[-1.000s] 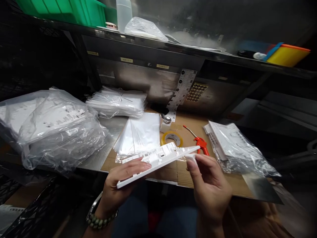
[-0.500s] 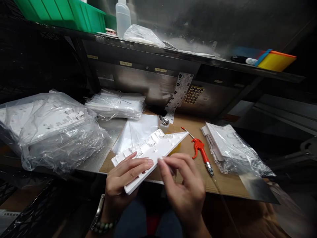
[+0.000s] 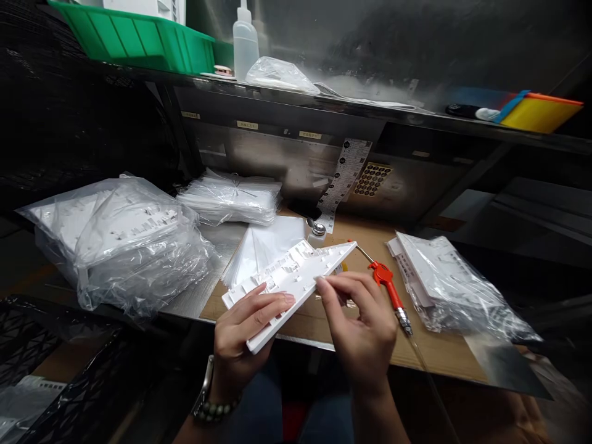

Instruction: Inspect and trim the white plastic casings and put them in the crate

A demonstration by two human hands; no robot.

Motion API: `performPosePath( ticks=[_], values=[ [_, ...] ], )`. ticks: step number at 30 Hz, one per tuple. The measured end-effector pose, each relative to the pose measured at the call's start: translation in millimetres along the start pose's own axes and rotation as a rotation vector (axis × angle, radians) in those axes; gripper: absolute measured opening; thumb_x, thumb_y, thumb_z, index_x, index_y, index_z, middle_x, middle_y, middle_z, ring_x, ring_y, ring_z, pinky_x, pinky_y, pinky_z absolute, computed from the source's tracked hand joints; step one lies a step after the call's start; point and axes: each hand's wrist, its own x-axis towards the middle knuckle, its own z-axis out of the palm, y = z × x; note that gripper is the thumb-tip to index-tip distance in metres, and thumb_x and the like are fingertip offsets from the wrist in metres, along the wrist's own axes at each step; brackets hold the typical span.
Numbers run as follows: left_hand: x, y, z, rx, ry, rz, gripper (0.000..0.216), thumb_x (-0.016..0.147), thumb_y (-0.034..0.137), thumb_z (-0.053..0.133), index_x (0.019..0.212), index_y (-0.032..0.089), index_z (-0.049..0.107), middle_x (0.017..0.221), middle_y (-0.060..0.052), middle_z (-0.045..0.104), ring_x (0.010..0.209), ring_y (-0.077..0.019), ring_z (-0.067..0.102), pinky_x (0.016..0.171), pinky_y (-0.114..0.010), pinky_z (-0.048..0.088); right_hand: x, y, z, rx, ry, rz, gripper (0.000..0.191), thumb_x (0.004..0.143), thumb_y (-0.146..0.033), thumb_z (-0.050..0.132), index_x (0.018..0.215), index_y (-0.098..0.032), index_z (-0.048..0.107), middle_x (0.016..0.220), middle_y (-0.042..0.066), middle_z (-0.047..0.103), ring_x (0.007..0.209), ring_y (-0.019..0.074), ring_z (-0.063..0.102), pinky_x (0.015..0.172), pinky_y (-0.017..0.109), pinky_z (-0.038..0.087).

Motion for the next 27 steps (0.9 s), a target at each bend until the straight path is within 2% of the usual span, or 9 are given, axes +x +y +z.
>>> performPosePath(
  ticks=[3,8,12,14,18,20,23,25,27],
  values=[
    [2,0,-1,0.004,-0.018,0.0,0.049,0.088,-0.001,0.066,0.129,0.025,0.069,0.115,-0.004,0.077,0.105,-0.0208,0.074,0.111,-0.044,0.052,-3,-7,1,-0.005,-0.029,-0.028,0.015,0.089,-0.007,0.07,0.096,-0.02,0.073,0.089,0.003,0.067,0.075,0.0128,0.064,0.067,0.026,0.055],
    [5,2,-1,-0.079,-0.039,-0.016,0.032,0.098,0.019,0.062,0.13,0.023,0.069,0.117,-0.004,0.076,0.108,-0.0185,0.072,0.114,-0.036,0.049,-18,-31,5,0.174,-0.171,-0.124,0.017,0.088,-0.003,0.069,0.099,-0.016,0.071,0.092,0.006,0.072,0.084,0.0144,0.071,0.075,0.024,0.06],
    [4,5,0,-0.06,-0.01,-0.035,0.042,0.091,0.003,0.067,0.127,0.025,0.07,0.115,-0.002,0.077,0.108,-0.0171,0.073,0.111,-0.034,0.052,-15,-25,4,0.118,-0.096,-0.054,0.016,0.088,-0.004,0.07,0.098,-0.016,0.073,0.09,0.004,0.07,0.083,0.0117,0.068,0.079,0.021,0.058],
    [4,6,0,-0.04,-0.006,-0.047,0.043,0.09,0.001,0.067,0.126,0.025,0.071,0.114,-0.002,0.077,0.106,-0.0171,0.073,0.11,-0.035,0.052,-14,-25,5,0.095,-0.061,-0.03,0.017,0.088,-0.003,0.069,0.097,-0.017,0.073,0.089,0.004,0.069,0.08,0.0114,0.067,0.077,0.021,0.057],
    [4,7,0,-0.073,-0.001,-0.066,0.028,0.1,0.027,0.062,0.126,0.022,0.071,0.117,-0.006,0.077,0.113,-0.0203,0.071,0.111,-0.035,0.052,-18,-32,8,0.229,-0.141,-0.076,0.017,0.088,-0.003,0.068,0.097,-0.016,0.072,0.088,0.005,0.07,0.08,0.0131,0.069,0.073,0.022,0.058],
    [4,7,0,-0.081,0.021,-0.054,0.028,0.099,0.023,0.063,0.126,0.023,0.071,0.117,-0.005,0.077,0.112,-0.0201,0.072,0.11,-0.035,0.052,-19,-33,9,0.234,-0.137,-0.065,0.015,0.088,-0.004,0.068,0.097,-0.016,0.072,0.088,0.004,0.07,0.079,0.0128,0.069,0.073,0.022,0.058],
    [5,6,0,-0.051,0.037,-0.034,0.043,0.09,0.0,0.066,0.125,0.025,0.072,0.114,-0.002,0.077,0.104,-0.0172,0.074,0.109,-0.036,0.054,-17,-29,8,0.134,-0.064,-0.001,0.016,0.089,-0.004,0.068,0.095,-0.018,0.073,0.087,0.003,0.068,0.077,0.0115,0.066,0.072,0.022,0.057],
    [5,5,-1,-0.048,0.02,-0.034,0.043,0.091,0.0,0.065,0.126,0.025,0.071,0.115,-0.002,0.077,0.105,-0.0169,0.073,0.11,-0.036,0.053,-16,-28,8,0.118,-0.057,-0.016,0.017,0.088,-0.004,0.068,0.096,-0.018,0.072,0.087,0.003,0.069,0.077,0.0114,0.066,0.073,0.022,0.057],
    [5,4,-1,-0.067,0.007,-0.042,0.036,0.095,0.01,0.064,0.128,0.024,0.07,0.118,-0.003,0.076,0.111,-0.0179,0.071,0.112,-0.035,0.051,-17,-29,8,0.164,-0.099,-0.079,0.017,0.087,-0.003,0.068,0.097,-0.016,0.072,0.088,0.004,0.07,0.079,0.0123,0.068,0.073,0.021,0.058]
  ],
)
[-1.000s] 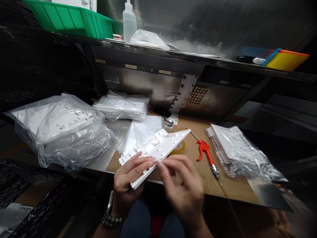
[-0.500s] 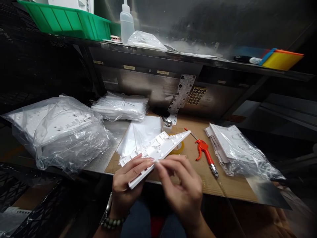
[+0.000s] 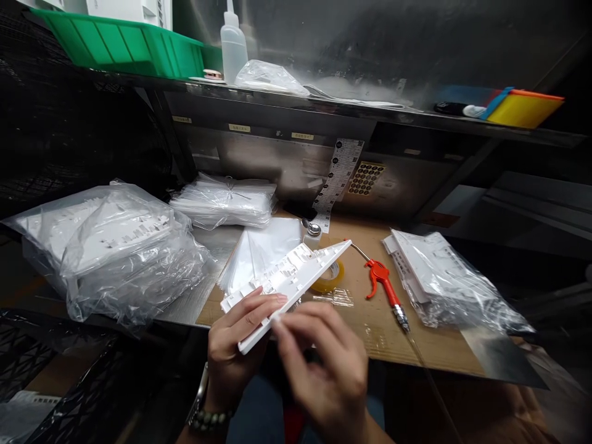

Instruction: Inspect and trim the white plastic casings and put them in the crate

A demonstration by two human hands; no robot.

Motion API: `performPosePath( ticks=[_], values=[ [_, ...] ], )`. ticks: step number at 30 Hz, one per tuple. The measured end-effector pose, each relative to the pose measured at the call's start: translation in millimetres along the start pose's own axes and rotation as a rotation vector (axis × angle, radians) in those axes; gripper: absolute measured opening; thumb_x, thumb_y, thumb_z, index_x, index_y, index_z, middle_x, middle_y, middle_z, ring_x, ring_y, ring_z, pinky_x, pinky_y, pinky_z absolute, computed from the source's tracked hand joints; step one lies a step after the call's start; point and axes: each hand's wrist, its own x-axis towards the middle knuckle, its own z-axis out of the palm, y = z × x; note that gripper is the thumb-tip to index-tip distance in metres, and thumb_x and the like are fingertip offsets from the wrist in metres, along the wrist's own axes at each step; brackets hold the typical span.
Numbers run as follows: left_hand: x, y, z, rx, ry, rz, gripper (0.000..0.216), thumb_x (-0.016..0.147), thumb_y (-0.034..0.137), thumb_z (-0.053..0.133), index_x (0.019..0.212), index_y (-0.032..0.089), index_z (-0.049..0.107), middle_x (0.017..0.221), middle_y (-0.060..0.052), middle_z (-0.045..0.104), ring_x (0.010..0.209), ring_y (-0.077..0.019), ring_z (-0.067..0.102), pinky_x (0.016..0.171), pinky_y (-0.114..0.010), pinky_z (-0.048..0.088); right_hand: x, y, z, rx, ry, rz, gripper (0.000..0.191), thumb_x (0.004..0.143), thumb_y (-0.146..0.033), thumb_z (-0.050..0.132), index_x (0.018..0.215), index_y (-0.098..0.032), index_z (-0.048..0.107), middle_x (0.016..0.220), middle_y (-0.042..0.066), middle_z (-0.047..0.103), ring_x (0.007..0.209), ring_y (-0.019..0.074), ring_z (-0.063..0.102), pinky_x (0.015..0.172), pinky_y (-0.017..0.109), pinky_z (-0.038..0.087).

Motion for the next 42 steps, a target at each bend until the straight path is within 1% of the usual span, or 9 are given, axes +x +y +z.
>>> performPosePath(
  ticks=[7,12,17,21,24,28,34,37,42],
  values=[
    [-2,-1,-1,0.041,0.001,0.01,0.042,0.09,0.001,0.067,0.125,0.023,0.071,0.115,-0.002,0.077,0.107,-0.0163,0.073,0.111,-0.034,0.052,-1,3,1,-0.045,0.007,0.049,0.017,0.089,-0.003,0.068,0.096,-0.017,0.073,0.088,0.004,0.07,0.077,0.0124,0.067,0.072,0.023,0.057],
    [-3,0,-2,0.002,-0.012,-0.026,0.03,0.098,0.02,0.065,0.127,0.023,0.071,0.119,-0.004,0.076,0.114,-0.0191,0.07,0.112,-0.033,0.05,-2,-1,2,0.029,-0.049,-0.079,0.019,0.087,-0.001,0.068,0.1,-0.015,0.071,0.089,0.006,0.072,0.08,0.0142,0.069,0.073,0.025,0.059],
    [1,1,-2,0.03,0.001,0.016,0.045,0.089,-0.002,0.065,0.126,0.024,0.071,0.116,-0.002,0.076,0.108,-0.0167,0.072,0.111,-0.035,0.052,2,2,-3,-0.062,0.004,0.003,0.018,0.087,-0.002,0.068,0.097,-0.017,0.072,0.088,0.005,0.07,0.078,0.0128,0.067,0.074,0.025,0.058],
    [-1,-1,-5,0.009,-0.044,0.017,0.039,0.095,0.007,0.063,0.131,0.022,0.069,0.122,-0.004,0.074,0.114,-0.018,0.07,0.115,-0.035,0.048,3,-1,0,0.004,-0.062,-0.089,0.018,0.087,0.0,0.068,0.099,-0.013,0.072,0.09,0.007,0.072,0.081,0.0148,0.069,0.075,0.025,0.058],
    [-6,-3,-5,0.0,-0.012,0.023,0.046,0.09,0.0,0.066,0.13,0.023,0.069,0.12,-0.004,0.075,0.109,-0.0192,0.071,0.112,-0.039,0.052,7,8,-4,-0.006,-0.073,-0.051,0.016,0.088,-0.002,0.068,0.097,-0.013,0.073,0.089,0.007,0.071,0.08,0.0145,0.068,0.075,0.026,0.057],
    [-6,1,-3,0.002,0.059,-0.004,0.052,0.082,-0.01,0.07,0.123,0.022,0.073,0.113,-0.003,0.077,0.102,-0.0204,0.074,0.107,-0.044,0.057,21,24,-28,-0.131,0.172,0.056,0.014,0.087,-0.005,0.072,0.093,-0.018,0.076,0.088,0.004,0.069,0.08,0.0143,0.065,0.07,0.028,0.053],
    [4,12,-4,-0.059,0.087,-0.157,0.044,0.085,-0.002,0.073,0.116,0.029,0.076,0.11,0.003,0.078,0.103,-0.015,0.073,0.096,-0.026,0.058,30,21,-53,-0.127,0.616,0.217,0.011,0.085,-0.023,0.081,0.095,-0.02,0.079,0.087,0.002,0.071,0.074,0.0147,0.064,0.065,0.029,0.05],
    [5,14,-4,-0.081,0.086,-0.186,0.042,0.086,0.0,0.074,0.115,0.03,0.076,0.108,0.004,0.077,0.1,-0.0132,0.073,0.093,-0.023,0.057,24,23,-52,-0.061,0.628,0.289,0.023,0.085,-0.028,0.082,0.107,-0.02,0.078,0.091,0.002,0.074,0.072,0.0132,0.067,0.065,0.027,0.054],
    [6,15,-5,-0.104,0.077,-0.198,0.043,0.086,-0.001,0.073,0.115,0.031,0.076,0.108,0.005,0.077,0.101,-0.0125,0.072,0.093,-0.022,0.056,17,28,-47,-0.005,0.461,0.358,0.028,0.086,-0.03,0.081,0.111,-0.02,0.076,0.098,0.004,0.076,0.082,0.0157,0.071,0.075,0.03,0.059]
  ],
)
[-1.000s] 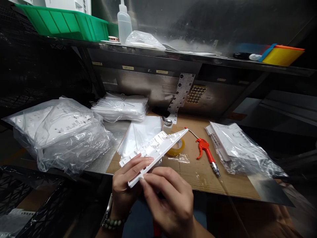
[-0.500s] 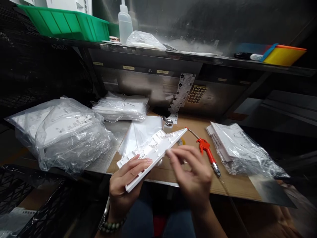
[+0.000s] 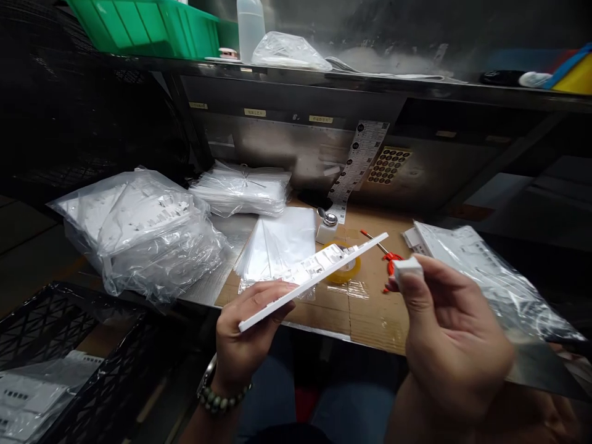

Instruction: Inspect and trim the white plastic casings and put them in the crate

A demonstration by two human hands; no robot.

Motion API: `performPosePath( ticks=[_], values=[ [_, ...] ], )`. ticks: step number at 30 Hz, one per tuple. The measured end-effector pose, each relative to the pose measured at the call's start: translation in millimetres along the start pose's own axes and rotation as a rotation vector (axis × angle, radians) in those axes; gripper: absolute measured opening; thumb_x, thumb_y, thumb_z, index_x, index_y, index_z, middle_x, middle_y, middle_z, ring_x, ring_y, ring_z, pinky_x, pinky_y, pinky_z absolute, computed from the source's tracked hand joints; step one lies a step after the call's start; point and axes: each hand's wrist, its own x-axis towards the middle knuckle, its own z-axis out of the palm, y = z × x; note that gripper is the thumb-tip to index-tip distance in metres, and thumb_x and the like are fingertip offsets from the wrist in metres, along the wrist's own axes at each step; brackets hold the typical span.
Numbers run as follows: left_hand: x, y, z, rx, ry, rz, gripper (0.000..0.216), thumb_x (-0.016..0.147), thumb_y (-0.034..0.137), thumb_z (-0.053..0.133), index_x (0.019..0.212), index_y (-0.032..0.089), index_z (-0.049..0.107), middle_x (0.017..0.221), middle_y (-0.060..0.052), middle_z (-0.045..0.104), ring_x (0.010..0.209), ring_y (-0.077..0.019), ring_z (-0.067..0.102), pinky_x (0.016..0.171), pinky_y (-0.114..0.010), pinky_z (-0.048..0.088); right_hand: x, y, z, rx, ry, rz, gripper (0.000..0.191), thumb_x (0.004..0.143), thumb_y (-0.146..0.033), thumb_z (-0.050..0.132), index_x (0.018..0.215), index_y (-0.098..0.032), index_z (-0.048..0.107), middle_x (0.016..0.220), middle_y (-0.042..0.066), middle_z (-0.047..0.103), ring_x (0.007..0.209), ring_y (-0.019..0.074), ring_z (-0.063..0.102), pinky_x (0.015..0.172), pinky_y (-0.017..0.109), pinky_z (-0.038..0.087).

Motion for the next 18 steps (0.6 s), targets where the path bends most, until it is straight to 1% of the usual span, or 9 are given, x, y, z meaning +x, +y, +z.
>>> performPosePath(
  ticks=[3,5,8,12,15,18],
  values=[
    [1,2,-1,0.021,-0.004,0.022,0.042,0.086,-0.001,0.073,0.114,0.029,0.076,0.108,0.005,0.077,0.101,-0.0133,0.073,0.095,-0.024,0.056,-1,-3,3,-0.038,-0.119,-0.062,0.011,0.089,-0.026,0.077,0.099,-0.021,0.077,0.094,0.002,0.073,0.08,0.0146,0.067,0.072,0.029,0.055],
    [1,3,-2,0.028,-0.008,0.037,0.041,0.085,-0.001,0.073,0.114,0.028,0.076,0.106,0.005,0.078,0.103,-0.014,0.073,0.097,-0.025,0.056,-2,-5,7,-0.077,-0.193,-0.132,0.004,0.091,-0.023,0.075,0.094,-0.022,0.076,0.094,0.002,0.07,0.084,0.0151,0.065,0.072,0.029,0.052],
    [0,3,-3,0.028,-0.012,0.051,0.041,0.086,-0.002,0.073,0.114,0.028,0.076,0.107,0.004,0.078,0.105,-0.0156,0.073,0.1,-0.028,0.057,-1,-4,13,-0.123,-0.255,-0.219,0.006,0.091,-0.02,0.073,0.096,-0.022,0.075,0.097,0.003,0.065,0.089,0.016,0.063,0.074,0.031,0.051],
    [-1,2,-3,0.049,-0.021,0.085,0.042,0.084,-0.005,0.073,0.114,0.025,0.076,0.109,0.002,0.079,0.106,-0.0188,0.074,0.103,-0.035,0.059,2,1,18,-0.197,-0.268,-0.263,0.008,0.092,-0.02,0.072,0.099,-0.022,0.075,0.098,0.003,0.056,0.081,0.0138,0.057,0.07,0.03,0.052],
    [-2,-1,-3,0.087,-0.027,0.129,0.044,0.082,-0.008,0.073,0.115,0.022,0.076,0.111,0.0,0.078,0.105,-0.0204,0.074,0.105,-0.041,0.058,0,2,21,-0.233,-0.302,-0.288,0.008,0.093,-0.018,0.069,0.099,-0.021,0.074,0.096,0.002,0.054,0.079,0.013,0.057,0.071,0.029,0.054],
    [-3,-4,-4,0.113,-0.046,0.17,0.047,0.081,-0.01,0.072,0.117,0.02,0.075,0.112,-0.002,0.078,0.1,-0.021,0.074,0.106,-0.049,0.058,-10,-1,24,-0.235,-0.334,-0.304,0.008,0.093,-0.015,0.068,0.098,-0.019,0.073,0.096,0.003,0.055,0.079,0.0122,0.059,0.071,0.027,0.055]
  ],
)
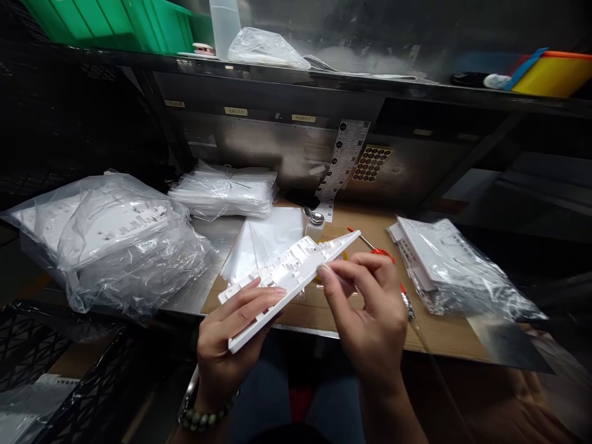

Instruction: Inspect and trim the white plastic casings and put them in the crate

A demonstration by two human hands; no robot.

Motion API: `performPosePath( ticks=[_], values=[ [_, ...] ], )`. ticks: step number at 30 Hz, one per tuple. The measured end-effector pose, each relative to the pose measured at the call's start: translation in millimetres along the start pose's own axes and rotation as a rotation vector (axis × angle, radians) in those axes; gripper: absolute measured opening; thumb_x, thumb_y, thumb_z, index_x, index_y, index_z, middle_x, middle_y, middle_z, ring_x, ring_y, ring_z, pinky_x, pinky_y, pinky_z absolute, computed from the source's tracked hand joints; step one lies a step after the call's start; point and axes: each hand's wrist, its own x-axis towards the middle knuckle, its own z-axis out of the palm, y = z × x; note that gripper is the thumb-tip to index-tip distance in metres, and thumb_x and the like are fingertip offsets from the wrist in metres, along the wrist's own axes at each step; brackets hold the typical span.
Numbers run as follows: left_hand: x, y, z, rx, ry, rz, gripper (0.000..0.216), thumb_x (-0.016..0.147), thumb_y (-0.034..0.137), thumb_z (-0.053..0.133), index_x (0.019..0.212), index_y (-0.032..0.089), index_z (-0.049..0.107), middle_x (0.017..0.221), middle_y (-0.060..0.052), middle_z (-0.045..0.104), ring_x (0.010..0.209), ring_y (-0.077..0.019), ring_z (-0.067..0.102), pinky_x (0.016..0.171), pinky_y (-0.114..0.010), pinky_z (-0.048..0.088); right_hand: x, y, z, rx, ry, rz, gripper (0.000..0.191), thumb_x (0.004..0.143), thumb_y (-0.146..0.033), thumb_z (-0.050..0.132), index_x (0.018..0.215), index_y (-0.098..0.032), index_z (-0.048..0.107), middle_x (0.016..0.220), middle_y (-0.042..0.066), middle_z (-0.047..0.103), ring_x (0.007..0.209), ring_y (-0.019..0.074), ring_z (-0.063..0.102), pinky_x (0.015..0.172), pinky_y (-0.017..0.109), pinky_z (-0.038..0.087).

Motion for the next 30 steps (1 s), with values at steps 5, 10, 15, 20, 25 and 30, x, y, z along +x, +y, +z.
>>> performPosePath(
  ticks=[5,10,15,20,25,30],
  values=[
    [-2,-7,-3,0.073,-0.03,0.053,0.049,0.082,-0.009,0.07,0.121,0.02,0.073,0.111,-0.002,0.078,0.101,-0.0214,0.074,0.108,-0.05,0.057,-13,-11,5,0.062,-0.121,-0.047,0.014,0.093,-0.011,0.068,0.104,-0.018,0.071,0.1,0.004,0.057,0.085,0.0125,0.062,0.078,0.025,0.057],
    [-7,-10,-6,0.041,-0.029,0.042,0.052,0.081,-0.008,0.07,0.123,0.023,0.073,0.114,-0.003,0.078,0.102,-0.0231,0.074,0.109,-0.052,0.055,-5,-1,3,0.047,-0.097,-0.03,0.01,0.092,-0.012,0.068,0.099,-0.018,0.072,0.098,0.004,0.058,0.082,0.0124,0.063,0.073,0.025,0.058],
    [-9,-12,-8,0.055,-0.048,0.041,0.05,0.082,-0.006,0.069,0.124,0.023,0.073,0.114,-0.003,0.078,0.101,-0.023,0.074,0.109,-0.053,0.055,-8,-3,6,0.006,-0.087,-0.05,0.013,0.093,-0.011,0.066,0.102,-0.02,0.071,0.098,0.005,0.059,0.083,0.0142,0.064,0.073,0.028,0.059],
    [-12,-15,-11,0.047,-0.039,0.043,0.052,0.082,-0.008,0.069,0.124,0.023,0.073,0.115,-0.003,0.078,0.101,-0.023,0.074,0.109,-0.054,0.056,-1,15,5,0.0,-0.07,-0.069,0.01,0.092,-0.014,0.067,0.099,-0.019,0.073,0.098,0.005,0.06,0.083,0.0142,0.063,0.075,0.028,0.057],
    [-11,-17,-18,0.004,-0.008,0.068,0.049,0.08,-0.008,0.07,0.119,0.022,0.075,0.112,-0.003,0.079,0.099,-0.0249,0.076,0.108,-0.056,0.057,29,64,-25,0.295,0.334,0.312,0.018,0.092,-0.036,0.07,0.098,-0.019,0.069,0.104,0.004,0.065,0.079,0.0134,0.068,0.072,0.03,0.059],
    [-8,-20,-18,-0.105,-0.033,0.001,0.038,0.085,0.001,0.071,0.114,0.025,0.077,0.105,-0.002,0.08,0.097,-0.026,0.077,0.106,-0.057,0.058,30,74,-35,0.973,-0.117,0.649,0.028,0.099,-0.052,0.053,0.102,-0.024,0.051,0.131,0.01,0.07,0.063,0.0158,0.074,0.045,0.026,0.056]
  ],
)
